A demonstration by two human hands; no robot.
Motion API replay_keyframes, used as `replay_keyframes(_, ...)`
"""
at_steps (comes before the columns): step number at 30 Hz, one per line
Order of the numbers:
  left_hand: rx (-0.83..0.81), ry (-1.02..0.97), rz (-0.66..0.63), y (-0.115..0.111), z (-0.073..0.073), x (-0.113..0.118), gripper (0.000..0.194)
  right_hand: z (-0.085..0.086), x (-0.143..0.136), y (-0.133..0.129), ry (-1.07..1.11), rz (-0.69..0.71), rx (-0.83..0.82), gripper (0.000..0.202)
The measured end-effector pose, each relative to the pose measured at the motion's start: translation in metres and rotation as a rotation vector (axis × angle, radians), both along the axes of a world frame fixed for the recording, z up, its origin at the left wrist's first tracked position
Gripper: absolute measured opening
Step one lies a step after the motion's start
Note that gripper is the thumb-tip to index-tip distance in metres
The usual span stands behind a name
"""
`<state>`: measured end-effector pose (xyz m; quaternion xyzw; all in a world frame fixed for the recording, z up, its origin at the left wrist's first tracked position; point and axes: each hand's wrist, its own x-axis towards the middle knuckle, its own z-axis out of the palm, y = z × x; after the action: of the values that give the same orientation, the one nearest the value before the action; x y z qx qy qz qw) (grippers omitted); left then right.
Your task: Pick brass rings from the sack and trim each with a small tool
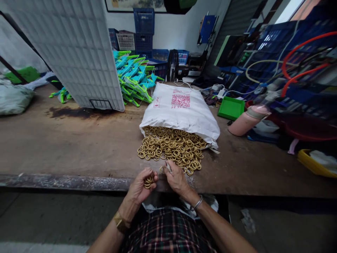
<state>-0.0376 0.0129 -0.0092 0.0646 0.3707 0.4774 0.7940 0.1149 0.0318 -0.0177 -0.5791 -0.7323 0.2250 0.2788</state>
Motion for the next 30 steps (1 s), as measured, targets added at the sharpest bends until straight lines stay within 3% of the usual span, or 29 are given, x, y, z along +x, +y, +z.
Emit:
replay_keyframes(4,0.018,0.072,-0.035,-0.001,0.004,0.012,0.021,0.013,-0.002,-0.001,0.144,0.01,-0.014,0.02)
replay_keyframes(10,0.179,0.359,-0.11,-0.005,0.005,0.026,0.032,0.019,-0.005,-0.003,0.195,0.052,-0.061,0.02)
replay_keyframes(15,0.453,0.793,-0.024,-0.006,0.002,0.025,0.026,0.018,-0.003,0.001,0.282,0.024,-0.19,0.021)
replay_keyframes(19,0.648,0.971,0.008,-0.006,0.004,0.023,0.018,0.015,-0.001,0.003,0.345,0.05,-0.339,0.031)
replay_keyframes(22,0.657,0.957,-0.019,-0.006,0.005,0.023,0.017,0.012,-0.002,0.003,0.353,0.032,-0.33,0.029)
replay_keyframes(27,0.41,0.702,-0.203,-0.007,0.006,0.021,0.029,0.011,-0.003,0.004,0.362,-0.007,-0.302,0.025)
replay_keyframes(30,0.343,0.567,-0.228,-0.008,0.005,0.02,0.032,0.012,-0.003,0.003,0.384,0.009,-0.307,0.025)
